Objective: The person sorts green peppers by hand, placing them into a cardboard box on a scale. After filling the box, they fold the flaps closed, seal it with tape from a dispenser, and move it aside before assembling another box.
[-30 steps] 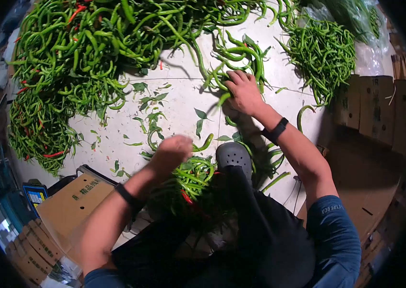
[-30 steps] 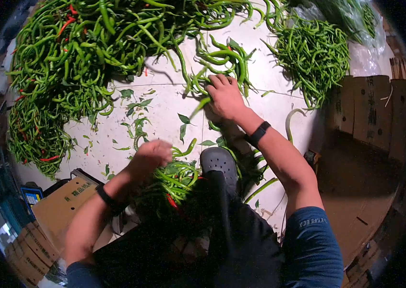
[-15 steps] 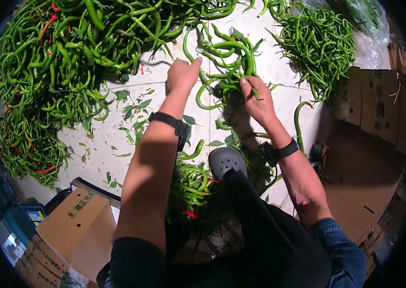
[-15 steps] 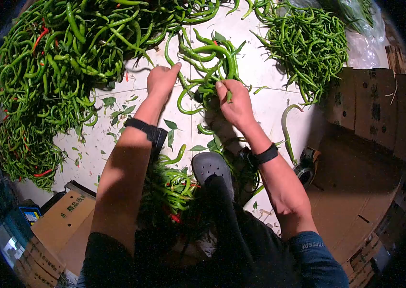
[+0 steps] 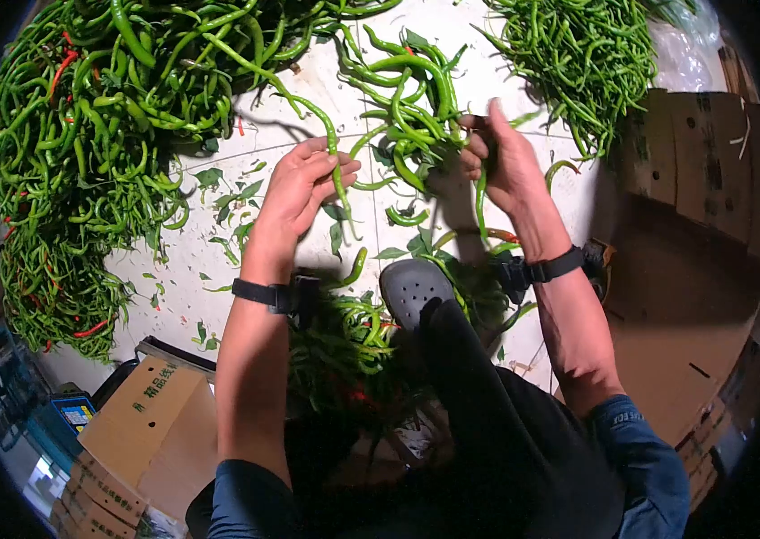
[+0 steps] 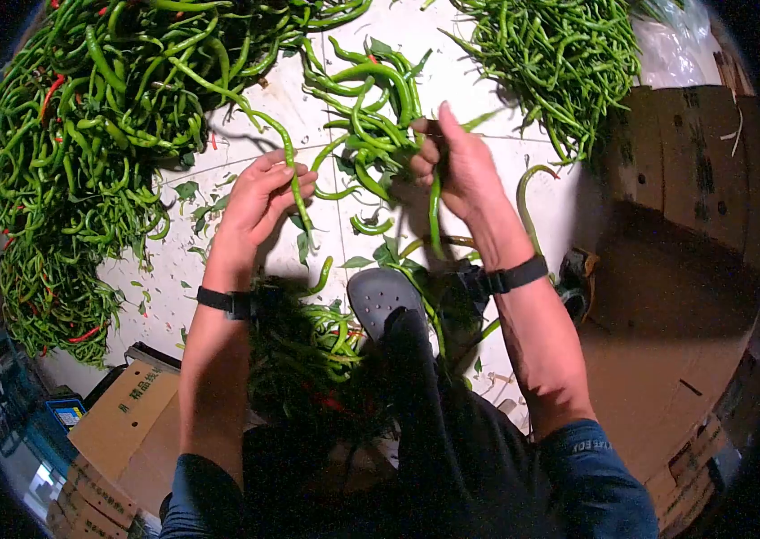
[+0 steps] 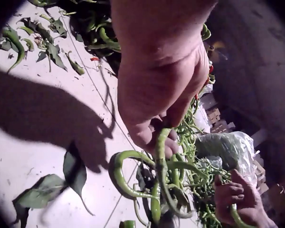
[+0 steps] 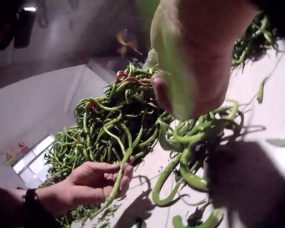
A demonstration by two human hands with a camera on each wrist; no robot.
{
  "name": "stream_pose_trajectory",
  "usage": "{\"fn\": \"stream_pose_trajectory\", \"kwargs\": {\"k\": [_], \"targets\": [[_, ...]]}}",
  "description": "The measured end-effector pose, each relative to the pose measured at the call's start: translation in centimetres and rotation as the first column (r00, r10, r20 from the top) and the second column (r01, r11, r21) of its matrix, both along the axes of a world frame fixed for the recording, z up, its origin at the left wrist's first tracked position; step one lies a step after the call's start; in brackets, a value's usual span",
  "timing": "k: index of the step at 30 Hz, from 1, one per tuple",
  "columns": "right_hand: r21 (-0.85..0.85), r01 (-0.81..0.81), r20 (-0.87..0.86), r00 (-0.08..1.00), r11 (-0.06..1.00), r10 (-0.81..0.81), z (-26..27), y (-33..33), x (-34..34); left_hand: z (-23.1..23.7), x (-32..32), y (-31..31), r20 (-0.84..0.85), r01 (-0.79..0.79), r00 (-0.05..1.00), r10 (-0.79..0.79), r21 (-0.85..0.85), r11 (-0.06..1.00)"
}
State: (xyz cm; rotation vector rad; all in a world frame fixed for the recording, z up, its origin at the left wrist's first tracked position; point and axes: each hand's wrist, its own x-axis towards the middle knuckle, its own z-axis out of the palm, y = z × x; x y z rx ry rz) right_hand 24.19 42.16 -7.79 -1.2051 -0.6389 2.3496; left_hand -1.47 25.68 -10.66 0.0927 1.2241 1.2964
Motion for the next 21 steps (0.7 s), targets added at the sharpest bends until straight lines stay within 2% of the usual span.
{"fn": "stream_pose_trajectory", "kwargs": {"k": [1, 2, 4, 6, 7, 9, 10, 11, 12, 13, 14, 16, 17, 18, 19, 20, 21], "targets": [[-0.127, -0.044, -0.122, 0.992, 0.991, 0.028, -0.4, -0.6, -0.2, 0.5, 0.5, -0.6, 0.001, -0.01, 1.0, 0.01, 0.025, 1.0], [-0.187, -0.124, -0.34, 0.939, 0.974, 0.054, -1.9, -0.9, 0.3, 0.9, 0.9, -0.8, 0.025, -0.027, 0.999, 0.027, 0.011, 1.0], [-0.186, -0.071, -0.247, 0.969, 0.98, 0.024, -1.1, -2.6, -0.2, 1.0, 1.5, -1.2, -0.018, -0.026, 0.999, 0.026, 0.004, 1.0], [-0.17, -0.13, -0.379, 0.924, 0.977, 0.057, -1.5, -3.7, -0.1, 0.1, 1.7, -1.1, -0.044, -0.057, 0.998, 0.055, -0.052, 0.997], [-0.186, -0.169, -0.472, 0.879, 0.968, 0.063, -2.0, -3.9, -0.2, -0.4, 1.7, -0.9, -0.135, -0.016, 0.991, 0.003, -0.094, 0.995], [-0.213, -0.178, -0.487, 0.872, 0.961, 0.054, -1.8, -4.2, -0.3, -1.4, 1.9, -0.3, -0.361, 0.041, 0.925, -0.116, -0.207, 0.977], [-0.237, -0.19, -0.499, 0.865, 0.953, 0.048, -1.4, -4.5, -0.3, -2.0, 2.4, 0.2, -0.351, 0.048, 0.929, -0.122, -0.212, 0.976], [-0.237, -0.191, -0.53, 0.847, 0.953, 0.037, -2.2, -4.6, 0.0, -2.6, 2.9, 0.9, -0.555, 0.095, 0.796, -0.242, -0.28, 0.955], [-0.239, -0.187, -0.524, 0.851, 0.953, 0.036, -2.3, -4.5, 0.0, -2.9, 3.4, 1.6, -0.715, 0.122, 0.604, -0.352, -0.353, 0.928], [-0.239, -0.166, -0.494, 0.869, 0.957, 0.027, -2.3, -4.5, 0.0, -3.1, 3.4, 2.2, -0.759, 0.158, 0.407, -0.508, -0.49, 0.857], [-0.239, -0.146, -0.465, 0.885, 0.96, 0.019, -2.3, -4.6, 0.0, -3.2, 3.8, 2.6, -0.757, 0.16, 0.409, -0.509, -0.49, 0.857], [-0.215, -0.134, -0.449, 0.893, 0.967, 0.024, -2.1, -4.7, -0.1, -4.1, 4.2, 3.1, -0.829, 0.07, 0.165, -0.534, -0.531, 0.845], [-0.214, -0.111, -0.386, 0.922, 0.971, 0.021, -1.9, -4.7, 0.0, -5.1, 4.1, 3.1, -0.836, 0.044, 0.107, -0.539, -0.537, 0.842], [-0.211, -0.089, -0.322, 0.947, 0.973, 0.017, -1.7, -4.8, -0.1, -4.9, 4.0, 3.1, -0.836, 0.043, 0.107, -0.538, -0.536, 0.843], [-0.212, -0.09, -0.323, 0.946, 0.973, 0.018, -1.6, -5.1, 0.1, -4.7, 3.8, 3.1, -0.794, 0.073, 0.198, -0.575, -0.573, 0.817], [-0.205, -0.014, -0.136, 0.991, 0.979, -0.014, -1.5, -5.3, 0.5, -4.5, 3.5, 3.1, -0.745, 0.104, 0.285, -0.604, -0.602, 0.791], [-0.182, 0.059, 0.049, 0.997, 0.982, -0.051, -1.5, -5.3, 0.8, -4.0, 3.3, 3.1, -0.647, 0.116, 0.557, -0.521, -0.56, 0.82]]}}
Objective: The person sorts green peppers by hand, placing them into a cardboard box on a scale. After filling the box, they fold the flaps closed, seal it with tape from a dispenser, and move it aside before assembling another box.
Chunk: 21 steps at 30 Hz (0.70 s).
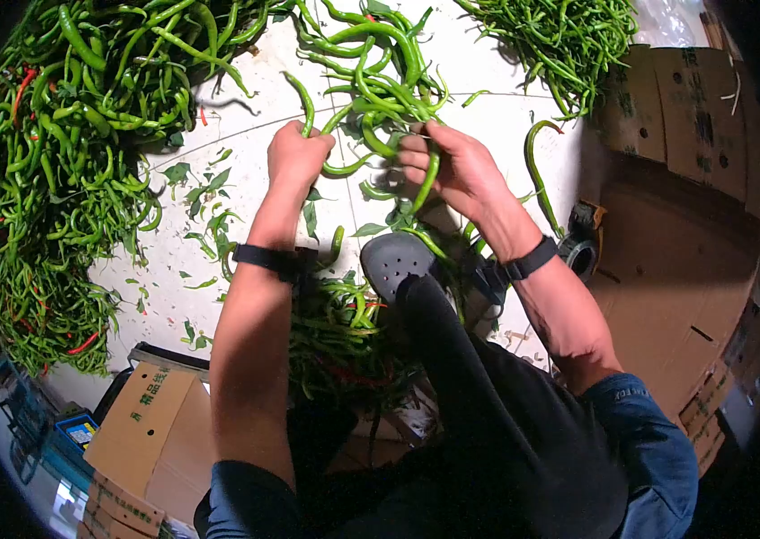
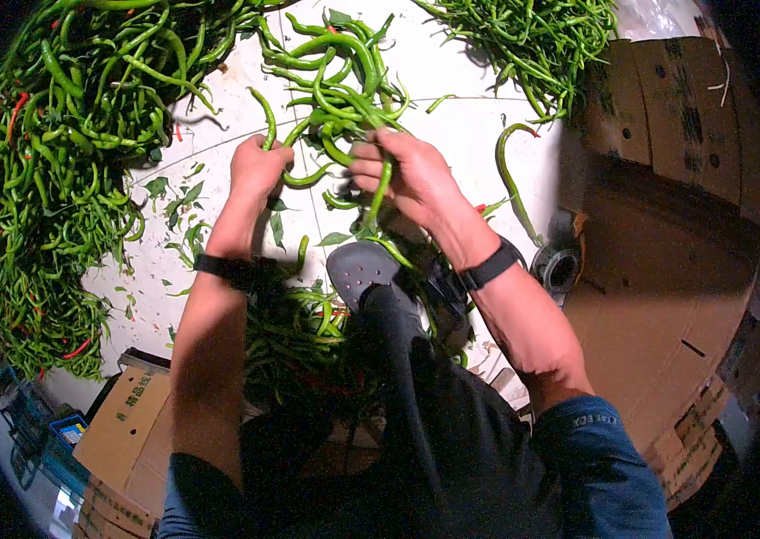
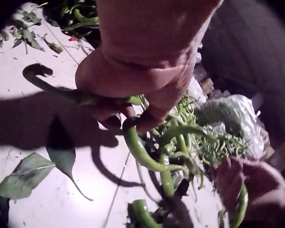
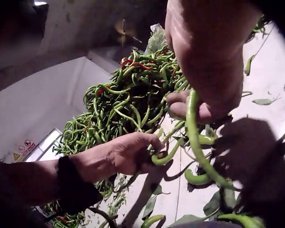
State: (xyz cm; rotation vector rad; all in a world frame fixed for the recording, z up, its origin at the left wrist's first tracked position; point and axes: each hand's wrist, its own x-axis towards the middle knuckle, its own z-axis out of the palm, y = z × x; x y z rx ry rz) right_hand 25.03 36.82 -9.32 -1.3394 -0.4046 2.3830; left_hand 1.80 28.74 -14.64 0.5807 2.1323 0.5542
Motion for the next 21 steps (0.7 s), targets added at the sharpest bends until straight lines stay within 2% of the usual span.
{"fn": "stream_pose_trajectory", "kwargs": {"k": [1, 2, 3, 4, 5, 7, 9, 10, 11, 12, 13, 15, 16, 21], "targets": [[0.0, -0.001, -0.005, 1.0, 1.0, 0.001, -0.6, -0.3, 0.8, 0.6, -0.3, -0.4, -0.005, -0.001, 1.0, 0.001, 0.0, 1.0], [-0.006, 0.043, -0.038, 0.998, 0.999, -0.043, -1.5, -0.8, 2.0, 1.2, -0.6, -0.9, 0.242, -0.108, 0.967, 0.082, 0.097, 0.989], [-0.017, 0.084, -0.07, 0.994, 0.996, -0.085, -1.9, -1.5, 2.7, 1.7, -0.9, -1.5, 0.479, -0.235, 0.867, 0.133, 0.16, 0.959], [-0.016, 0.124, -0.11, 0.986, 0.992, -0.125, -0.4, -2.0, 2.7, 2.2, -1.0, -2.1, 0.546, -0.252, 0.824, 0.152, 0.114, 0.961], [-0.02, 0.122, -0.116, 0.986, 0.992, -0.124, 0.7, -2.4, 2.5, 2.6, -0.8, -2.7, 0.54, -0.253, 0.827, 0.155, 0.113, 0.961], [0.061, 0.087, 0.105, 0.99, 0.994, -0.093, 2.8, -3.3, 2.0, 3.7, -0.3, -3.7, 0.705, -0.367, 0.7, 0.113, 0.219, 0.904], [0.087, 0.067, 0.125, 0.989, 0.994, -0.078, 4.1, -4.0, 1.5, 4.1, -0.4, -4.8, 0.731, -0.348, 0.677, 0.084, 0.218, 0.912], [0.217, -0.128, 0.178, 0.98, 0.968, 0.089, 4.3, -4.3, 1.4, 4.4, -0.1, -5.5, 0.767, -0.399, 0.633, 0.107, 0.205, 0.894], [0.33, -0.32, 0.253, 0.936, 0.888, 0.243, 4.4, -4.7, 1.3, 4.6, 0.2, -6.1, 0.8, -0.45, 0.585, 0.13, 0.187, 0.873], [0.386, -0.268, 0.252, 0.951, 0.883, 0.179, 4.6, -5.4, 0.4, 4.8, 0.3, -6.7, 0.819, -0.461, 0.564, 0.101, 0.211, 0.862], [0.383, -0.268, 0.248, 0.952, 0.884, 0.181, 4.6, -5.6, 0.1, 4.9, 0.4, -7.3, 0.817, -0.461, 0.567, 0.105, 0.209, 0.862], [0.397, -0.439, 0.282, 0.894, 0.806, 0.348, 4.4, -5.7, -0.7, 5.4, 1.0, -8.1, 0.821, -0.47, 0.567, 0.068, 0.254, 0.845], [0.437, -0.401, 0.286, 0.911, 0.805, 0.298, 4.2, -6.4, -1.5, 5.9, 1.1, -8.5, 0.822, -0.472, 0.564, 0.072, 0.25, 0.845], [0.422, -0.421, 0.279, 0.903, 0.803, 0.327, 3.9, -6.7, -4.4, 7.3, 1.8, -9.6, 0.809, -0.476, 0.586, 0.04, 0.304, 0.826]]}}
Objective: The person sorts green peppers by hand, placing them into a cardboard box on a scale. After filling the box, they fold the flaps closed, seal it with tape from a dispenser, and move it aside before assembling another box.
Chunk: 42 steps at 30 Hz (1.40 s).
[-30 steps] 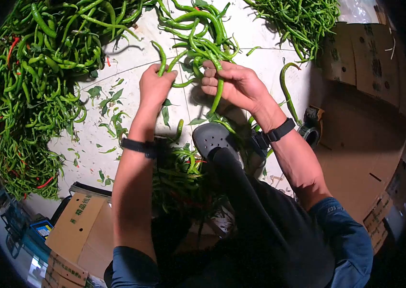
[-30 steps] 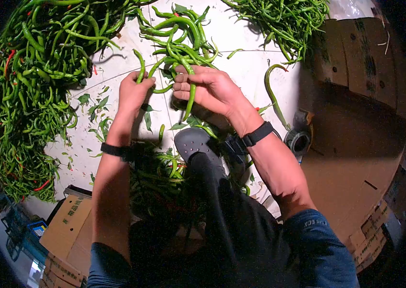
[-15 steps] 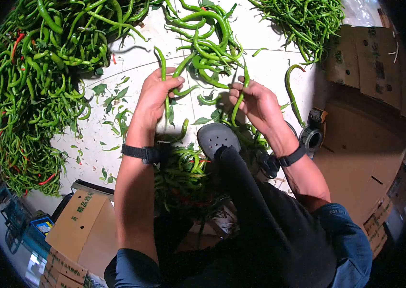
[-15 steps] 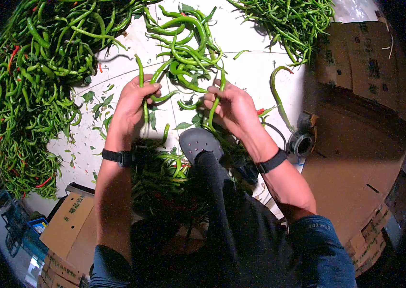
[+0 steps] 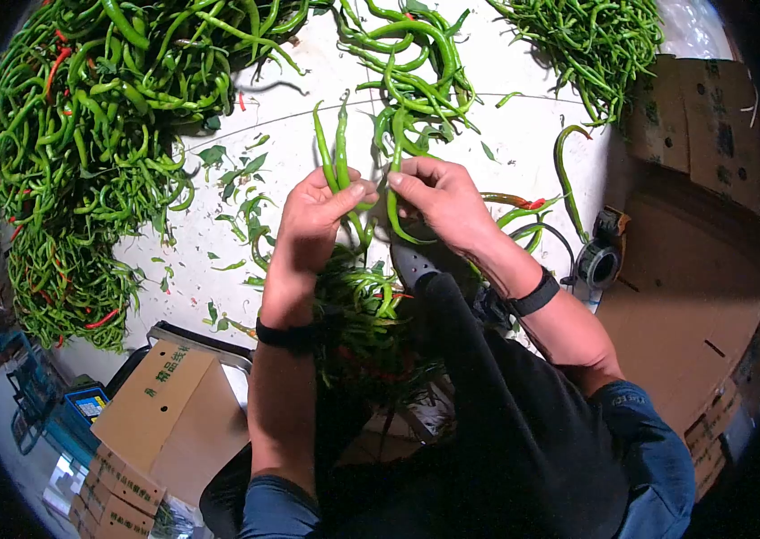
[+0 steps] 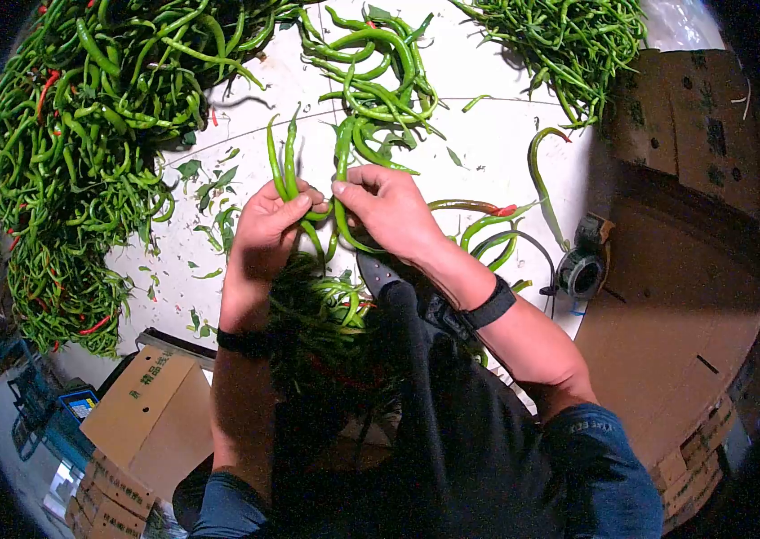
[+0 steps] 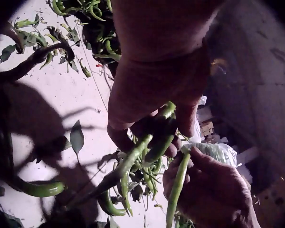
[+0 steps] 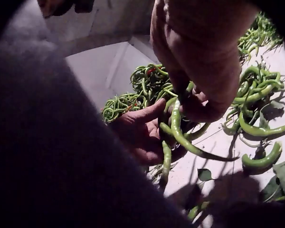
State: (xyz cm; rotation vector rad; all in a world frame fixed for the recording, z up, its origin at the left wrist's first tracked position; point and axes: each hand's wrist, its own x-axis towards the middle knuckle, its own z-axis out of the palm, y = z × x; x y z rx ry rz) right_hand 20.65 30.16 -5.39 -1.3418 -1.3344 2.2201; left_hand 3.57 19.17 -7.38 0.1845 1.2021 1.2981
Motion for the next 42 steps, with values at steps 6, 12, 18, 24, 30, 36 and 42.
{"fn": "stream_pose_trajectory", "kwargs": {"k": [6, 12, 18, 24, 30, 36, 42], "targets": [[-0.131, -0.007, -0.142, 0.99, 0.991, -0.012, 0.0, 0.3, -1.2, 1.0, 0.9, -0.6, 0.016, 0.03, 0.999, -0.031, 0.037, 0.999], [-0.22, -0.05, -0.225, 0.974, 0.974, -0.001, 0.7, -0.5, -0.9, 1.3, 2.9, -1.8, -0.008, -0.092, 0.996, 0.092, -0.065, 0.994], [-0.168, -0.156, -0.311, 0.945, 0.973, 0.097, 0.1, -1.0, -0.2, 3.5, 3.8, -2.7, -0.07, -0.18, 0.982, 0.178, -0.025, 0.983], [-0.327, -0.074, -0.282, 0.959, 0.942, -0.023, 0.4, -0.7, -1.0, 4.7, 3.3, -2.4, -0.133, -0.172, 0.976, 0.175, 0.036, 0.985], [-0.258, -0.147, -0.325, 0.944, 0.955, 0.057, 1.0, -0.8, -2.2, 4.1, 3.7, -1.7, -0.163, -0.164, 0.972, 0.17, 0.05, 0.985], [-0.089, -0.212, -0.234, 0.954, 0.973, 0.186, 1.2, -1.0, -2.4, 3.2, 4.5, -2.2, -0.227, -0.297, 0.933, 0.28, -0.042, 0.954], [-0.08, -0.144, -0.26, 0.958, 0.986, 0.119, 1.2, -1.3, -2.6, 2.4, 3.8, -3.1, -0.146, -0.308, 0.94, 0.309, 0.03, 0.951]]}}
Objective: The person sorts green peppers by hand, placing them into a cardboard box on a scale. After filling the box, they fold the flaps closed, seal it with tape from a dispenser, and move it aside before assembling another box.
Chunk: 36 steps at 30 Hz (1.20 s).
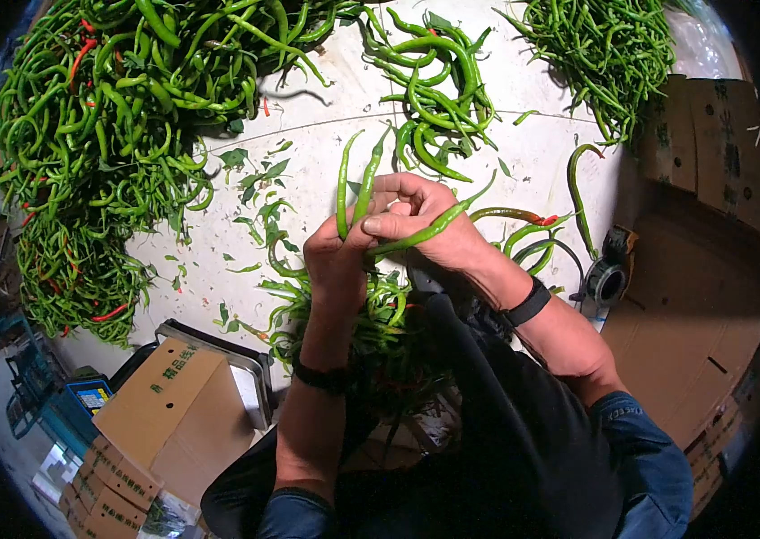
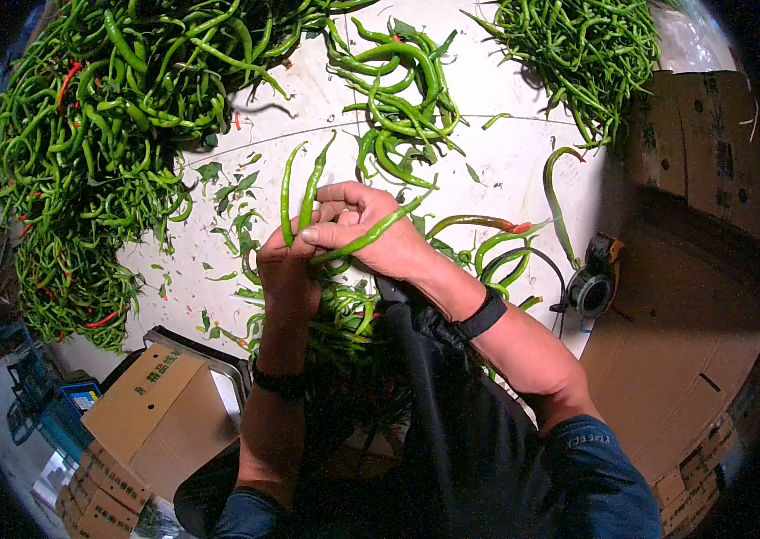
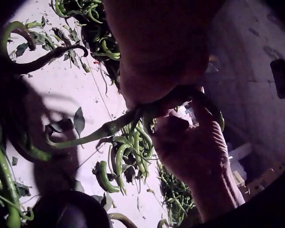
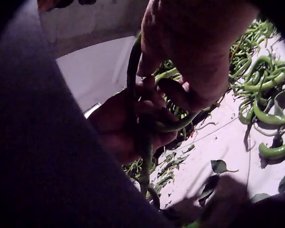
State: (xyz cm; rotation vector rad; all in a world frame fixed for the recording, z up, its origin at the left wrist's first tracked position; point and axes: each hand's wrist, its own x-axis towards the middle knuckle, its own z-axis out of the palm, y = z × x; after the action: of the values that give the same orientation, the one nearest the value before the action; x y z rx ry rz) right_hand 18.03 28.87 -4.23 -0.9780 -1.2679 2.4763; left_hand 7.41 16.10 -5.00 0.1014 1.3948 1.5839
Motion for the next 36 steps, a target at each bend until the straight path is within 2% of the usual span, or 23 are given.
{"fn": "stream_pose_trajectory", "kwargs": {"k": [3, 5, 6, 8, 9, 10, 12, 14, 15, 16, 17, 18, 20, 22, 24, 27, 28, 30, 31, 32, 33, 34, 36], "targets": [[-0.041, 0.01, -0.012, 1.0, 0.999, -0.011, 0.7, 0.3, -0.2, 0.2, -0.1, 0.2, -0.033, 0.037, 0.999, -0.04, -0.088, 0.995], [0.142, -0.11, 0.098, 0.991, 0.984, 0.097, 0.5, 0.5, -0.6, 0.8, 0.2, 0.9, 0.031, 0.015, 0.999, -0.013, -0.074, 0.997], [0.141, -0.108, 0.098, 0.991, 0.984, 0.094, 0.6, 0.2, -0.9, 0.6, 0.4, 0.8, 0.032, 0.017, 0.999, -0.015, -0.075, 0.997], [0.182, 0.085, 0.114, 0.988, 0.98, -0.107, 0.8, -0.5, -1.8, 0.2, 0.9, 0.5, 0.056, 0.043, 0.998, -0.037, -0.107, 0.993], [0.322, 0.015, 0.264, 0.959, 0.947, -0.105, 0.2, -0.4, -2.2, 0.2, 1.2, 0.6, 0.059, 0.047, 0.997, -0.041, -0.106, 0.993], [0.323, 0.017, 0.266, 0.958, 0.946, -0.108, -0.1, -0.5, -2.4, 0.3, 1.5, 0.8, 0.018, 0.063, 0.998, -0.062, -0.101, 0.993], [0.477, 0.153, 0.264, 0.914, 0.865, -0.307, -0.3, -0.9, -2.9, 0.5, 1.8, 0.9, -0.021, 0.082, 0.996, -0.084, -0.099, 0.992], [0.393, 0.236, 0.237, 0.908, 0.889, -0.345, -0.8, -1.2, -3.3, 0.6, 2.1, 0.9, -0.125, 0.119, 0.983, -0.133, -0.11, 0.987], [0.572, 0.25, 0.255, 0.851, 0.781, -0.459, -2.6, -1.1, -3.7, 0.9, 2.2, 0.9, -0.124, 0.12, 0.983, -0.134, -0.112, 0.986], [0.728, 0.236, 0.248, 0.784, 0.643, -0.569, -1.4, -0.4, -4.3, 1.3, 2.5, 0.9, -0.022, 0.103, 0.994, -0.105, -0.094, 0.99], [0.406, 0.25, 0.402, 0.815, 0.879, -0.417, 0.1, 0.8, -3.3, 1.8, 2.7, 0.9, 0.08, 0.083, 0.994, -0.077, -0.079, 0.993], [0.568, 0.3, 0.319, 0.778, 0.766, -0.541, -2.2, 1.6, -3.1, 2.2, 2.9, 0.9, 0.082, 0.086, 0.993, -0.079, -0.082, 0.993], [0.491, 0.308, 0.368, 0.775, 0.815, -0.514, -6.7, 4.0, -1.6, 3.1, 3.3, 1.1, 0.19, -0.037, 0.98, 0.059, -0.117, 0.992], [0.237, 0.49, 0.183, 0.826, 0.839, -0.533, -3.3, 4.8, -0.2, 3.2, 2.9, 1.4, 0.159, -0.026, 0.986, 0.046, -0.124, 0.992], [0.325, 0.527, 0.174, 0.783, 0.785, -0.598, -2.9, 5.4, 0.5, 2.3, 2.2, 1.4, 0.207, -0.025, 0.977, 0.051, -0.127, 0.992], [0.127, 0.412, 0.205, 0.879, 0.903, -0.43, -3.8, 6.2, 2.9, 3.0, 2.1, 2.2, 0.308, -0.097, 0.939, 0.155, -0.196, 0.976], [0.127, 0.412, 0.208, 0.878, 0.902, -0.43, -3.7, 5.9, 3.2, 2.6, 2.0, 2.0, 0.311, -0.096, 0.938, 0.154, -0.196, 0.976], [0.236, 0.064, 0.327, 0.934, 0.97, -0.141, -2.8, 5.0, 3.7, 1.8, 1.5, 1.6, 0.136, 0.027, 0.991, -0.01, -0.121, 0.992], [0.137, 0.038, 0.323, 0.943, 0.99, -0.081, -1.2, 4.4, 3.3, 1.8, 1.6, 1.5, 0.138, 0.026, 0.99, -0.009, -0.121, 0.992], [0.269, 0.011, 0.24, 0.968, 0.963, -0.078, -2.5, 3.4, 3.4, 2.1, 1.6, 1.5, -0.091, 0.085, 0.99, -0.109, -0.23, 0.969], [0.222, 0.031, 0.204, 0.976, 0.975, -0.077, -1.3, 2.6, 2.9, 2.3, 1.6, 1.4, -0.301, 0.116, 0.926, -0.227, -0.347, 0.931], [0.174, 0.05, 0.167, 0.983, 0.983, -0.08, -0.1, 1.8, 2.2, 2.2, 1.5, 1.3, -0.3, 0.117, 0.926, -0.228, -0.347, 0.931], [0.135, -0.118, 0.176, 0.98, 0.984, 0.093, -0.5, 1.1, 1.4, 2.1, 1.1, 1.1, -0.469, 0.213, 0.79, -0.396, -0.395, 0.893]]}}
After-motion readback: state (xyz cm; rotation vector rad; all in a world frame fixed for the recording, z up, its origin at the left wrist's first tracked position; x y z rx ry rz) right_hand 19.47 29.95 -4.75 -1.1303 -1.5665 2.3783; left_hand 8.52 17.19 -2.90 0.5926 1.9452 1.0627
